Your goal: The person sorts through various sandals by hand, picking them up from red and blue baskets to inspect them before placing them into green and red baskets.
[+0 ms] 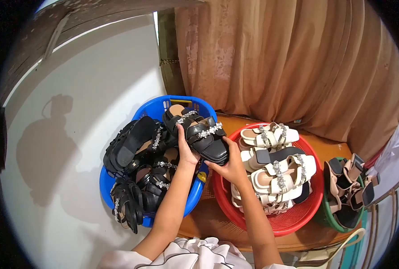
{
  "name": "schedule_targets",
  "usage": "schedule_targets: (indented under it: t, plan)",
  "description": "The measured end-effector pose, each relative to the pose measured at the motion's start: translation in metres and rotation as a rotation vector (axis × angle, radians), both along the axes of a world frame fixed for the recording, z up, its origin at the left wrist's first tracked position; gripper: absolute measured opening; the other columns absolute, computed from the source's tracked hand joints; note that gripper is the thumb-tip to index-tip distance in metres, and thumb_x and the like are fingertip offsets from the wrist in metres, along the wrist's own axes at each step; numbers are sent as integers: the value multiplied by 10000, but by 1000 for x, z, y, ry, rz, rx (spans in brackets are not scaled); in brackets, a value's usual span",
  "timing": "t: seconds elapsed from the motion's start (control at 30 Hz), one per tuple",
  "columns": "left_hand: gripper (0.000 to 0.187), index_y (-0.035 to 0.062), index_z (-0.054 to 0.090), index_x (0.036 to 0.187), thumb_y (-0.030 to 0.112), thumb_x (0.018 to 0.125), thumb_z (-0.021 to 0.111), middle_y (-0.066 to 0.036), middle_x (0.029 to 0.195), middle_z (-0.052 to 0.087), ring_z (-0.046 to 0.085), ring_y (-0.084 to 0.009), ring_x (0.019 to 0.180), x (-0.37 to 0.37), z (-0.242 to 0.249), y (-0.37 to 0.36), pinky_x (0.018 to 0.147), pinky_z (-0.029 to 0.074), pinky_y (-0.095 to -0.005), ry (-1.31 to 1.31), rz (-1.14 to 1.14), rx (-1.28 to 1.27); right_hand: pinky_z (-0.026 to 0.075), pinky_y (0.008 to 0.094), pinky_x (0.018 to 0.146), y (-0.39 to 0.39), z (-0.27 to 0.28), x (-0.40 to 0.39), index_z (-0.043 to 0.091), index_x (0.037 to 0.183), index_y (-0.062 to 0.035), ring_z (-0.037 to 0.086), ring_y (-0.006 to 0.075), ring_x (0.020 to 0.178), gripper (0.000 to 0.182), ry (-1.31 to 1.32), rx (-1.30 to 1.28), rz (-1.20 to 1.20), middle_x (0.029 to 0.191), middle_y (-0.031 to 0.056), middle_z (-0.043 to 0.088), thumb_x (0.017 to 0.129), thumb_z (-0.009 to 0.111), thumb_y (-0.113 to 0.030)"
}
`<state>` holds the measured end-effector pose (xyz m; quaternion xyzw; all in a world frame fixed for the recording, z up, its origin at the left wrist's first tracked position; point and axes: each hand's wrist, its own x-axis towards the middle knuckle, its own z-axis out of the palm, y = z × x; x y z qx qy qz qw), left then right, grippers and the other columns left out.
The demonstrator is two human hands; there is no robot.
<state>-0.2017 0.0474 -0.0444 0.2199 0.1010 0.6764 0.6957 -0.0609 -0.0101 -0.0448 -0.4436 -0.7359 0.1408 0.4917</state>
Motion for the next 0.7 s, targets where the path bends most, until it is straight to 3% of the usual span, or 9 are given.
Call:
schedule_targets:
  t: [0.07,0.33,0.43,0.53,0.7]
  plan:
    - [622,66,482,1109,587,773,440,-93,1054,544,531,-227,948,-1,4,-4,838,426,-359,6,-9,0,348,371,882,1,-2,1,352,1180,16,441,313,1017,816,33,42,-1,1085,187,451,552,772,-291]
    - [769,53,444,1156,682,720,382,-84,1116,510,497,-206,1008,2,4,-5,885,389,-351,115,12,-40,312,360,934,0,-9,-10,301,1223,27,402,297,1089,788,373,8,87,1170,186,383,602,733,-194]
    - [765,71,440,1163,688,718,371,-74,1136,498,480,-208,1026,3,6,-5,891,380,-357,115,2,-32,305,358,939,3,-11,-8,277,1241,28,390,296,1101,799,326,65,49,1180,191,367,610,720,-182]
    - [752,89,450,1158,693,719,359,-62,1142,496,466,-211,1034,5,7,-5,898,368,-362,124,-6,-33,297,355,944,1,1,-4,245,1260,29,375,288,1116,829,87,228,-58,1188,194,357,611,715,-184]
    - [764,89,457,1155,701,708,362,-60,1140,498,464,-214,1037,6,4,-3,901,364,-371,112,-14,-54,292,356,951,2,-6,-5,209,1278,21,361,294,1131,863,313,73,39,1209,203,332,607,719,-163]
